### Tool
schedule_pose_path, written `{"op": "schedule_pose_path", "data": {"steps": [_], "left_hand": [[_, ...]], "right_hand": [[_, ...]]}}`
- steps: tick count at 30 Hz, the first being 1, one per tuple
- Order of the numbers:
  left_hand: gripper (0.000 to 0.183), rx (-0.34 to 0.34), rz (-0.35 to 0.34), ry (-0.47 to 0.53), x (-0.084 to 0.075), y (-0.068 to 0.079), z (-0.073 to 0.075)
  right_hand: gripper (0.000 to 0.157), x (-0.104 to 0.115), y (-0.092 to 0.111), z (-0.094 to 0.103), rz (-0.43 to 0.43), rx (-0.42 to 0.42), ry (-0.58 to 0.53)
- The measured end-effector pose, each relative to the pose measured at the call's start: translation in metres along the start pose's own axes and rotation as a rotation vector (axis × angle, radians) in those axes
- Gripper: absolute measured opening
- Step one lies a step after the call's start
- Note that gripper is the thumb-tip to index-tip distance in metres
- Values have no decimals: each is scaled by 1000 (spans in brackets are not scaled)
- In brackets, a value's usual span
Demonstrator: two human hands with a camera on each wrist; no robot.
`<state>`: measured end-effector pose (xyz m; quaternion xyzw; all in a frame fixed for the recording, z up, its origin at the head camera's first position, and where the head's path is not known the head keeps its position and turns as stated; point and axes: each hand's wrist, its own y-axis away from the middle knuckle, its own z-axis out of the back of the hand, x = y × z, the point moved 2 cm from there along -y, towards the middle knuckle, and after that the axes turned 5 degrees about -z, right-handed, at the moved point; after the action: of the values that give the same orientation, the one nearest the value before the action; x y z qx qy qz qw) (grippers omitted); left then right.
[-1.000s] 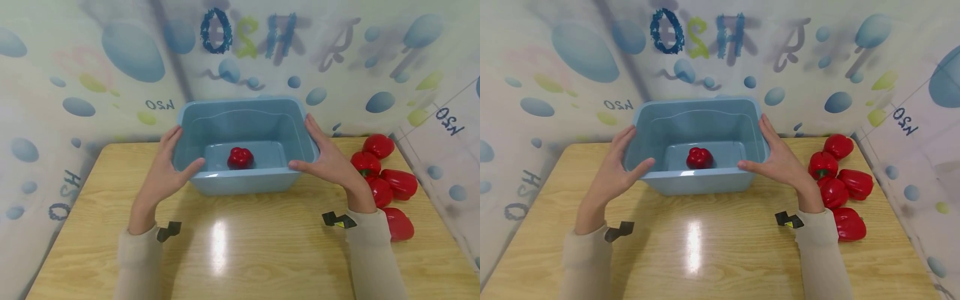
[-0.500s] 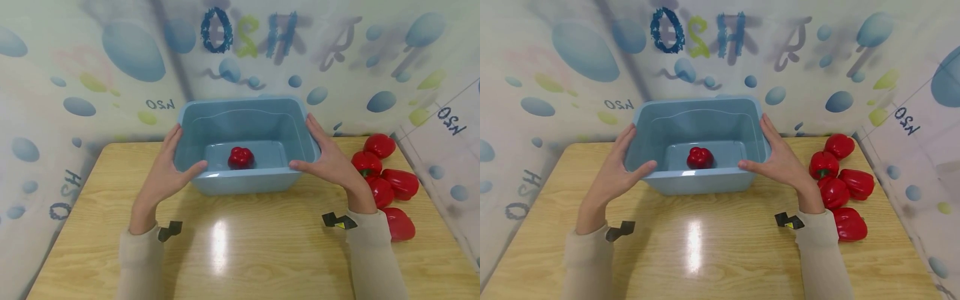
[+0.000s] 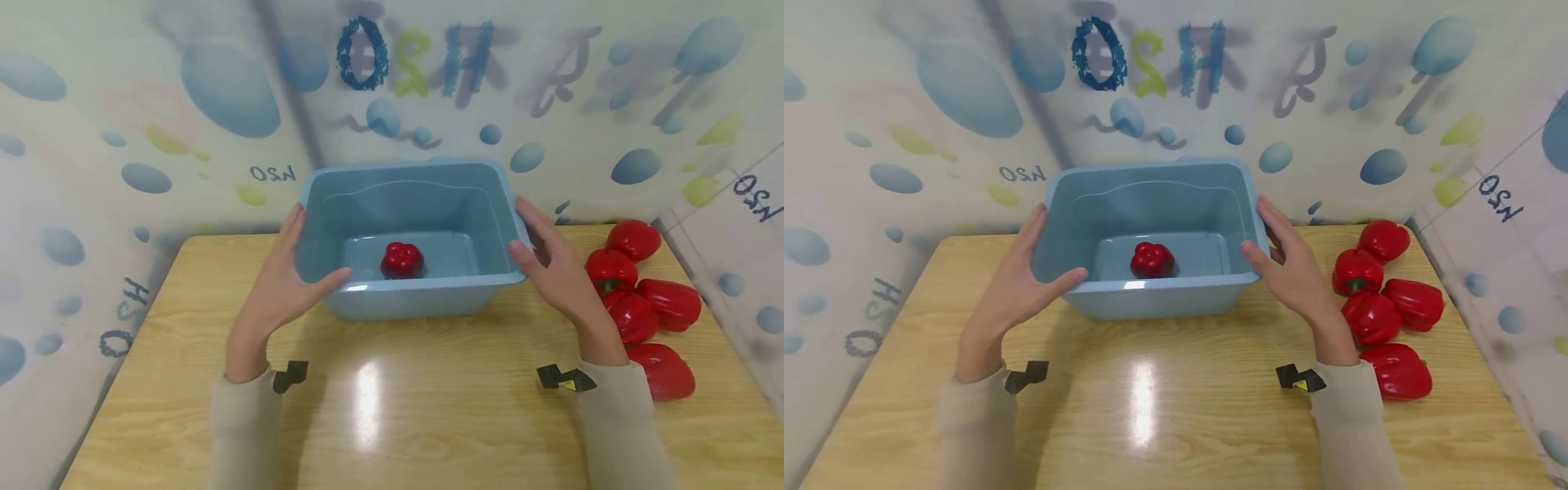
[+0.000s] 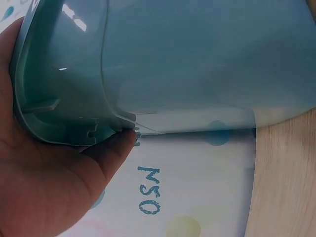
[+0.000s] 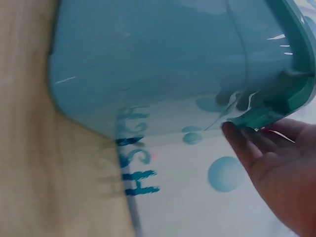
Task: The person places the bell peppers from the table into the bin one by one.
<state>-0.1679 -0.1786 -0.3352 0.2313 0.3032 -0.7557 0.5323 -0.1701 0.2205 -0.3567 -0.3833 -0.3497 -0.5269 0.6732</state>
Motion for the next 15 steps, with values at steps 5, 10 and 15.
{"op": "schedule_pose_path", "data": {"steps": [5,10,15], "left_hand": [[110,3,11,5,-2,0,-2],[111,18,35,3,-2,1,-2],[111,16,47,9,-2,1,0]], "right_hand": [[58,-12,19,6,-17,-117,-25],[50,-25,39,12,-77,-205,34],[51,-32,63,17,-108,-310,56]]}}
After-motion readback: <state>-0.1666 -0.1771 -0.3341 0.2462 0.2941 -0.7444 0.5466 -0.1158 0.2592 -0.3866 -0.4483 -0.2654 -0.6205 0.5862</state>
